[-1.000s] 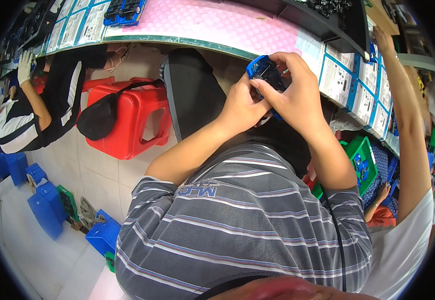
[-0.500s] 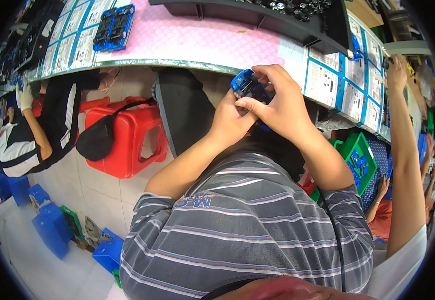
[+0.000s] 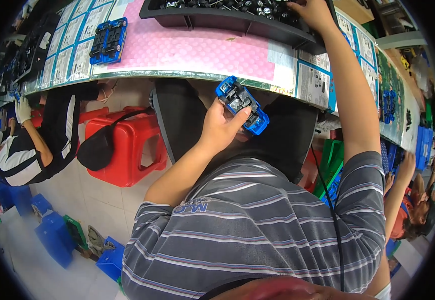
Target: The person assembles toy cars by picking up toy car bodies and wheel axles from bins, fitting the wheel axles into the car bodies by hand, and placing the assembled toy cars onto the workstation.
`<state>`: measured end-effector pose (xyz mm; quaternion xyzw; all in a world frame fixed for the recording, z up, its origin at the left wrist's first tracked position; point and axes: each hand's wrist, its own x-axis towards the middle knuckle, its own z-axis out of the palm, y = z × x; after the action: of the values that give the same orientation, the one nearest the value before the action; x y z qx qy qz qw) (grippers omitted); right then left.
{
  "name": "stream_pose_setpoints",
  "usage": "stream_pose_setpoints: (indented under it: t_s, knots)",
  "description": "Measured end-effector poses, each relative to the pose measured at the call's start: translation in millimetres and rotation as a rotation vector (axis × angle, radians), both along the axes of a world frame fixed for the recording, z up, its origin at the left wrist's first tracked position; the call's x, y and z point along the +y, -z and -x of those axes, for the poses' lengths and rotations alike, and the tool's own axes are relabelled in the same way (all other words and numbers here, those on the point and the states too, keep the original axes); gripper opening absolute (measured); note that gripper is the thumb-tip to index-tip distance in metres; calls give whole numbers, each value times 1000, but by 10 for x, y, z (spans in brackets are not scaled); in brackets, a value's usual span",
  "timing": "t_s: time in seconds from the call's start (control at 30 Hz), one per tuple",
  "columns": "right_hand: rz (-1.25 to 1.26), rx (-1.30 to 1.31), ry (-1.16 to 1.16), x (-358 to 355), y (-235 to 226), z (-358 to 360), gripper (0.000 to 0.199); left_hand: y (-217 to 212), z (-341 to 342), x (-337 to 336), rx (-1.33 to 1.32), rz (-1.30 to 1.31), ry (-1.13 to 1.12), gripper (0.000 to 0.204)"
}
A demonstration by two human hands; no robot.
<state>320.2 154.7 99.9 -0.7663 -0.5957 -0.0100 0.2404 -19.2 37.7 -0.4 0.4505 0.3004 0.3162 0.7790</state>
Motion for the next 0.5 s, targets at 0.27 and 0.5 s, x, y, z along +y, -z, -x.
stream_pose_setpoints:
  t_s: [0.27,0.5]
  knots:
    - [-138,-41,122,-519,0,-44,27,52,-40,60,0,30,-33,40]
    - [115,-8,23,-374,-287,248,36,52,-103,29,0,60,22,40]
